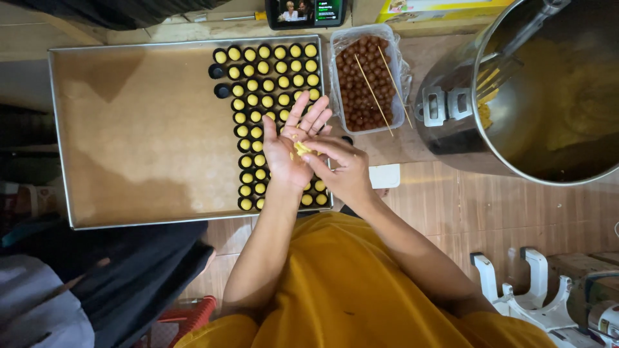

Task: The person shapes cookie dough into balls, adds a small round filling, and places them into black paper cups on a baking tray.

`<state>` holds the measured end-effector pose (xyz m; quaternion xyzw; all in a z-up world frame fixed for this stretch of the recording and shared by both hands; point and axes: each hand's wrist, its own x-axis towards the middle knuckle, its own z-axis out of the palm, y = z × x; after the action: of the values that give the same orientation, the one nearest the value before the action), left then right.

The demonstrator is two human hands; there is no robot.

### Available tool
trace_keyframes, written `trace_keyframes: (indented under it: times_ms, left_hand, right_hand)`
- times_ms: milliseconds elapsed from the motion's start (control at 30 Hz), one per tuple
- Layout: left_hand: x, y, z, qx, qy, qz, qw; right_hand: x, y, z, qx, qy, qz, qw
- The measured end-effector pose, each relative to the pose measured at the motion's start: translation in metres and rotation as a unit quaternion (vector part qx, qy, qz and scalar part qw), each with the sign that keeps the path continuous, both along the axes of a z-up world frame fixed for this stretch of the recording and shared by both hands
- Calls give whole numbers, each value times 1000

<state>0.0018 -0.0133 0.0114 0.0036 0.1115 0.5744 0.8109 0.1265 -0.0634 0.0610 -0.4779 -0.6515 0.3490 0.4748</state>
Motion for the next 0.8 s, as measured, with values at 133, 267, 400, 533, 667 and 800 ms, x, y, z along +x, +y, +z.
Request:
trace_keyframes:
  times_ms: [133, 267, 400, 533, 667, 800]
  left_hand:
    - [0, -1, 7, -21, 24, 0, 999]
    - [1, -7, 19, -34, 83, 6, 996]
    - [1, -24, 39, 39, 437, 67, 896]
    - [1, -34, 67, 308, 647, 118, 688]
    - [10, -34, 72, 368, 676, 114, 628]
    - [16, -31, 76, 357, 705, 136, 597]
  right_hand:
    - [10, 5, -12, -83, 75, -23, 994]
    - [30, 16, -34, -278, 328, -22, 903]
    - [50, 20, -21, -303, 437, -22, 847]
    - [63, 20, -9, -269, 408, -34, 872]
    - [61, 20, 12, -213, 296, -65, 929]
    - [63, 13, 21, -182, 223, -96, 953]
